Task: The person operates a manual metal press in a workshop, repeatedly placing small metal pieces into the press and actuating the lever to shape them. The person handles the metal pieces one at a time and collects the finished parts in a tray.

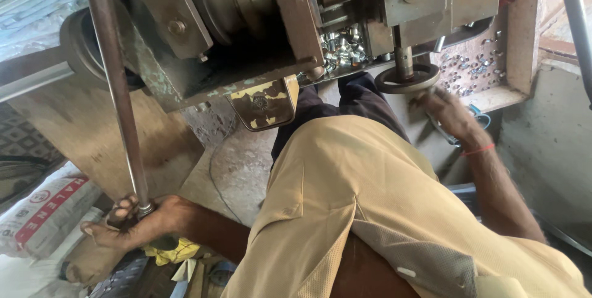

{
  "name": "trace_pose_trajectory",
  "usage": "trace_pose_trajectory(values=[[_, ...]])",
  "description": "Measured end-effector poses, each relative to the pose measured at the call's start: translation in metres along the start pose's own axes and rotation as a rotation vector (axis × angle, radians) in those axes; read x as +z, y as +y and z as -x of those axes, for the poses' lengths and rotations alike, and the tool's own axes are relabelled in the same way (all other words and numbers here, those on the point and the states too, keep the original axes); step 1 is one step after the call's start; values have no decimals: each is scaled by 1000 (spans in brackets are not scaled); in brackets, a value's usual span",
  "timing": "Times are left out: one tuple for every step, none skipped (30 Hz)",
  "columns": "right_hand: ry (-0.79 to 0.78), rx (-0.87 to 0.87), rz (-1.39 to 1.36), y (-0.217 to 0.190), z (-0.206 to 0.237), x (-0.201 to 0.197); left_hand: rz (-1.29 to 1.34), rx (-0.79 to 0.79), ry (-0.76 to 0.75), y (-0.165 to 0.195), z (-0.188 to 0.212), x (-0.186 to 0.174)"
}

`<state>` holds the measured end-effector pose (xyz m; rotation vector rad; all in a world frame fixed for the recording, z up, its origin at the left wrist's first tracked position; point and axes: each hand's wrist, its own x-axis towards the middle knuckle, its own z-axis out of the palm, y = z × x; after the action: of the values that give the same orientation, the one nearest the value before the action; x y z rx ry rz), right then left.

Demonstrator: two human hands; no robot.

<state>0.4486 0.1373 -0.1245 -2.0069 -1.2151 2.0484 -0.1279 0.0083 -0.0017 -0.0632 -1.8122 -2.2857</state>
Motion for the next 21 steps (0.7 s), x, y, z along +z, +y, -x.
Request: trace_pose_trajectory(values=[[-71,84,83,-4,1,6,-14,12,-17,0,1,0],[-143,170,167,-8,-3,15,-31,25,-33,1,2,0],[-220,260,252,-10,-10,22,-53,40,-47,2,4,-2],[-245,139,381,-11,-24,30,-34,32,-43,4,7,-5],[-220,-73,532,-11,-38,31,-11,24,-40,4,10,-8],[-151,-314,684,-10,-54,30,19,12,-35,3,14,-10],[-90,-453,746,-7,-64,23,6,23,-60,2,18,-13],[-45,-526,755,-4,-75,19,-8,34,-89,2,19,-15],[-18,-554,768,0,-79,13,-21,44,-119,1,19,-15],[1,-572,768,3,-82,15,-42,48,-99,-1,16,-14],[-7,-529,719,6,-80,12,-67,52,-79,-1,11,-12],[31,-579,681,10,-76,19,-90,55,-60,-3,6,-10],[20,-556,658,15,-71,22,-103,65,-34,-3,0,-8],[-10,-502,609,21,-65,28,-111,75,-6,-5,-4,-7],[-52,-411,520,23,-58,35,-116,84,24,-7,-8,-5],[-87,-270,387,25,-51,33,-92,58,38,-8,-10,-5],[-97,-119,210,26,-45,35,-70,34,51,-8,-11,-5],[-76,4,-10,26,-41,28,-47,10,63,-9,-12,-6],[-35,102,-202,26,-39,23,-49,10,62,-9,-13,-7],[2,190,-370,25,-38,16,-51,10,61,-9,-12,-8],[75,105,-353,24,-39,11,-52,10,60,-9,-12,-9]])
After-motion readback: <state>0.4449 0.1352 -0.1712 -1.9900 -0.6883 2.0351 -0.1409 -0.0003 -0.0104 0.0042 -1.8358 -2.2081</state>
